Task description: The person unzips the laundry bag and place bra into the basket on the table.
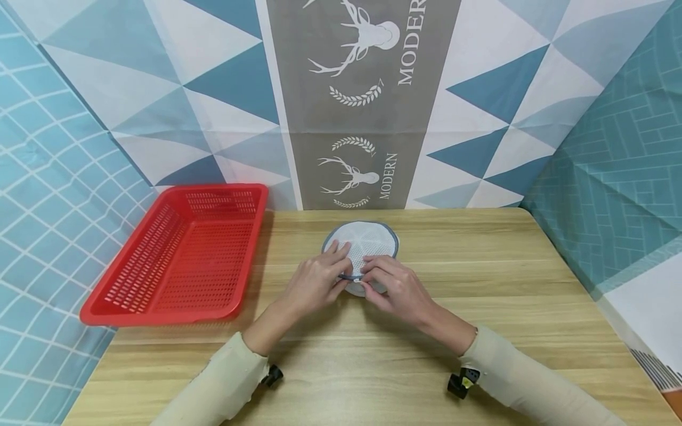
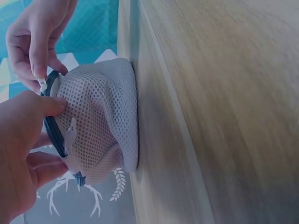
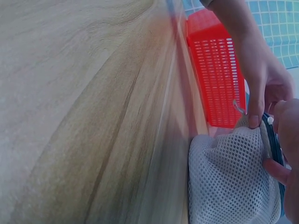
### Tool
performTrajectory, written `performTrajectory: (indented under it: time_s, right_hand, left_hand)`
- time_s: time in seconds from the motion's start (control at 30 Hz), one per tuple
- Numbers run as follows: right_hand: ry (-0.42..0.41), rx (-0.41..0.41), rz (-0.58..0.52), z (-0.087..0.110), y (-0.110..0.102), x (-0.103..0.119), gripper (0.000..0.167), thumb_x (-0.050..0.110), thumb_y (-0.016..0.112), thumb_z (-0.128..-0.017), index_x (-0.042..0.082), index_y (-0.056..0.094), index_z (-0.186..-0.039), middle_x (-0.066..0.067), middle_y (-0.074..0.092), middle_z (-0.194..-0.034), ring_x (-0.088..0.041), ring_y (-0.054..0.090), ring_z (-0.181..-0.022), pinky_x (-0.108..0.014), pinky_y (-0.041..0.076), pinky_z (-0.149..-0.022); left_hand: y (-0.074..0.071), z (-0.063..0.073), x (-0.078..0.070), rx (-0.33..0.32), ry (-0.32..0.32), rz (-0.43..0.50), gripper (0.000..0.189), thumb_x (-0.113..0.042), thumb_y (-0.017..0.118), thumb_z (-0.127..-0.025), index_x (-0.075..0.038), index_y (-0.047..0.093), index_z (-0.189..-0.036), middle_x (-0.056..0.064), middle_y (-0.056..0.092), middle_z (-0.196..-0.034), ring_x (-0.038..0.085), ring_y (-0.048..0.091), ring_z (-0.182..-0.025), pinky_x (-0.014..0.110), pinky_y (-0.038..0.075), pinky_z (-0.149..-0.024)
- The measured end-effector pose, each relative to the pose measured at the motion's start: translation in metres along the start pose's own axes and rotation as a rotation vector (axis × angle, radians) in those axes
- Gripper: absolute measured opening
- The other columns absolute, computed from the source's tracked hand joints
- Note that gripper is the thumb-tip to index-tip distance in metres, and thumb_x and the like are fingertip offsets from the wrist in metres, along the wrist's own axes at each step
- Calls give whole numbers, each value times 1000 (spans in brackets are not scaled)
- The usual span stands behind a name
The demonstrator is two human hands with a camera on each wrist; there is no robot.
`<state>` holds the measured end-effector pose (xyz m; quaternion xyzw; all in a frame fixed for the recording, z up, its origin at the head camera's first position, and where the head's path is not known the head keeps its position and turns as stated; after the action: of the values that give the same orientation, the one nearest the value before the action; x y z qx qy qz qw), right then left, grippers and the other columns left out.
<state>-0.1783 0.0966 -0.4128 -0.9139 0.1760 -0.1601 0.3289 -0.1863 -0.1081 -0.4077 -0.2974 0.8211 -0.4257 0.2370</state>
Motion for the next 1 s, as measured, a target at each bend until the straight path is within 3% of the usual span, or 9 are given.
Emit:
performTrajectory:
  time_s: [0.23,0.33,0.43,0.53,0.67,1.0]
  right_hand:
    - [16,22,-13,1,0,0,12,0,84,-87,8,76,-93,-9,83,-107,-30,82,-119,-44,69,-99]
    - [10,8,-11,1,0,0,13,0,84,-87,7,76,-94,-9,83,-107,-31,83,-118,-45,69,-98]
    - [10,-1,-8,1,0,0,14,-1,85,-86,7,77,-93,-9,83,-107,-31,83,-118,-45,69,-98]
    - [16,-1,-3,0,-1,0,14,-1,86,-86,7,77,-93,-8,84,-106,-30,83,-118,-46,69,-99]
    - [23,0,5,-1,-2,1,14,-1,87,-86,8,79,-92,-7,84,-104,-29,83,-119,-46,69,-99]
    - [26,5,3,0,-1,1,11,1,86,-88,7,79,-94,-7,84,-106,-29,83,-118,-45,69,-99]
  left_hand:
    - [-1,1,0,15,-6,27,27,-6,92,-87,-17,68,-91,23,71,-152,52,73,-135,52,72,-78]
    - [0,2,1,15,-18,18,28,-5,93,-86,-17,68,-91,21,71,-153,50,73,-136,44,69,-68]
    - [0,1,1,7,-27,3,29,-8,94,-85,-18,68,-91,19,72,-153,48,74,-136,33,59,-57]
    - [-1,-1,1,-9,-25,-5,31,-15,97,-85,-18,68,-92,18,74,-150,47,75,-135,30,52,-53]
    - [0,-2,-1,-25,-16,-5,33,-20,100,-85,-19,68,-92,19,76,-147,46,76,-134,33,55,-53]
    - [2,-1,-1,1,11,-9,28,-14,96,-88,-19,69,-93,22,73,-150,47,75,-136,41,62,-57]
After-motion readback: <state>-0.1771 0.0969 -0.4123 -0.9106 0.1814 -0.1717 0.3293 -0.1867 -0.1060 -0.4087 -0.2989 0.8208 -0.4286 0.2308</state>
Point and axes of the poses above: each hand's wrist, its own z-axis away from the middle knuckle, its own y-axis out of the palm, x = y × z, the point moved 3 cm from there along -z, towards the middle knuckle
